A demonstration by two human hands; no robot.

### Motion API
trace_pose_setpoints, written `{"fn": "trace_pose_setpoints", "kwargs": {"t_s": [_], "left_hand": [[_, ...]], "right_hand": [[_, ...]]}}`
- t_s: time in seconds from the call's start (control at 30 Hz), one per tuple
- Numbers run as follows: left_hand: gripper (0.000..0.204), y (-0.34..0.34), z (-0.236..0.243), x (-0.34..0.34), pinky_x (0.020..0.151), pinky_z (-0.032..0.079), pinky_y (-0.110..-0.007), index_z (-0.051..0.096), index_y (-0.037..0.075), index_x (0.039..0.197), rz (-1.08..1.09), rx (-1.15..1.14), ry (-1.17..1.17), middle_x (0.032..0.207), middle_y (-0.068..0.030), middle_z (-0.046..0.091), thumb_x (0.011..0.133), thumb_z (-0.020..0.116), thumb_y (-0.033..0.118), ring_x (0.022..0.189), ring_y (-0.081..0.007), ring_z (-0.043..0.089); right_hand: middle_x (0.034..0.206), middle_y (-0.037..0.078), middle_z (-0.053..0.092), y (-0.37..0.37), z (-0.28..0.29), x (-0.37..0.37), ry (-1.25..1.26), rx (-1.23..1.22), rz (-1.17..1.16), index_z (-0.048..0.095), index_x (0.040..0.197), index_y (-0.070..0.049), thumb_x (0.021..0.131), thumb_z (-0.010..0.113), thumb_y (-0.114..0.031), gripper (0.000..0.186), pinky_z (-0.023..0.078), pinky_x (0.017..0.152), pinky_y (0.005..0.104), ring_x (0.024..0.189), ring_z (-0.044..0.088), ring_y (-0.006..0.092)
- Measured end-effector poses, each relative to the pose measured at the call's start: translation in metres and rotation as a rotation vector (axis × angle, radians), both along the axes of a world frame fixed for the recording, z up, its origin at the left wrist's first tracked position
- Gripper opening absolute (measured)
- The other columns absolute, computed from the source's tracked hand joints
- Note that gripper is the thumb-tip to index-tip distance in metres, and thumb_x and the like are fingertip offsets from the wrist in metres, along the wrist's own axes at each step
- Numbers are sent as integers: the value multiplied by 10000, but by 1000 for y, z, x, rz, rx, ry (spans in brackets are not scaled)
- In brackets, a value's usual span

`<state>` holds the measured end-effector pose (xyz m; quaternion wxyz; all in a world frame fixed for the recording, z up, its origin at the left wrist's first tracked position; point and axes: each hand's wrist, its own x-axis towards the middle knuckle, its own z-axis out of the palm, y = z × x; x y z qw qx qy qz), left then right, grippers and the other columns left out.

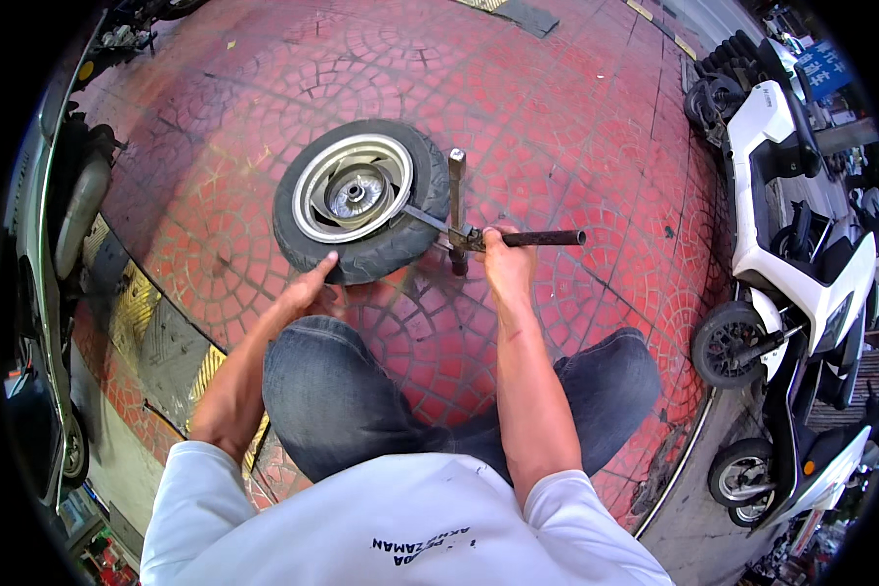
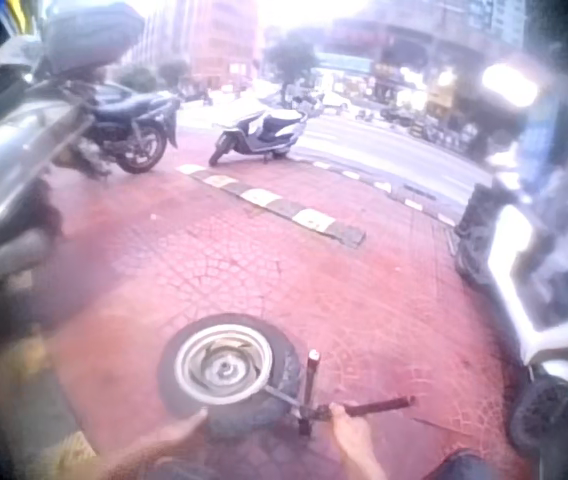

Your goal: The person uses a tire lever and a tire iron to pry the bead of a motorcycle tire off the rim. After successfully separating the tire from the rim, the person stands up, inspects the tire, and walks into a cluttered workshop area.

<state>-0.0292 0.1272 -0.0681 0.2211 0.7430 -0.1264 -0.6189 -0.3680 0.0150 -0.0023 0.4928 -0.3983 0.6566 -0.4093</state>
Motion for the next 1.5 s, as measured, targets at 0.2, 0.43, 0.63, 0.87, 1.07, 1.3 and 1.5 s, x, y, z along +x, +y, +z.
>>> {"fn": "trace_pose_setpoints", "kwargs": {"t_s": [0.2,0.43,0.63,0.87,1.07,1.3,1.5], "left_hand": [[613,-135,162,-18,688,553,-370,775,-37,1072,-389,-734,-317,817,-143,744,970,667,558,747,-205,720],[662,-206,203,-169,1043,526,-484,761,-6,1191,-662,-965,-569,1234,-240,742,974,606,600,1208,-372,696],[685,-189,222,-188,1072,510,-480,770,36,1236,-965,-703,-526,1269,-216,739,994,555,639,1256,-393,670],[991,-188,234,-190,1250,289,-553,585,-18,1477,-850,-782,-595,1600,-263,471,941,486,809,1546,-445,336],[1135,-176,216,-179,1297,181,-553,462,-6,1585,-827,-869,-551,1676,-279,348,897,449,898,1606,-452,201],[1142,-173,228,-172,1298,187,-545,485,-12,1568,-912,-765,-602,1659,-284,380,894,437,909,1603,-448,218],[1150,-168,213,-167,1298,182,-555,502,-37,1545,-760,-799,-556,1658,-300,370,895,433,910,1599,-465,218]], "right_hand": [[820,152,720,1,16,6,-58,35,-62,692,942,93,937,692,-168,261,625,576,341,690,744,219],[784,101,717,9,-8,15,-36,-65,-55,751,927,59,930,673,-180,252,527,551,284,602,678,175],[814,66,735,19,-25,-20,-281,78,-137,766,1059,17,1002,637,-202,260,500,522,246,593,673,126],[728,71,709,4,0,-5,-4,-84,-65,726,950,35,974,657,-148,197,474,494,280,547,634,144],[775,81,741,14,23,1,7,-34,52,751,938,1,972,672,-227,244,475,544,295,612,663,164],[843,83,748,10,35,-9,-158,70,-13,745,1064,-2,976,652,-239,270,458,536,270,638,679,168],[854,80,759,16,70,-8,-154,29,70,741,1051,-8,970,658,-241,261,475,550,272,659,707,160]]}}
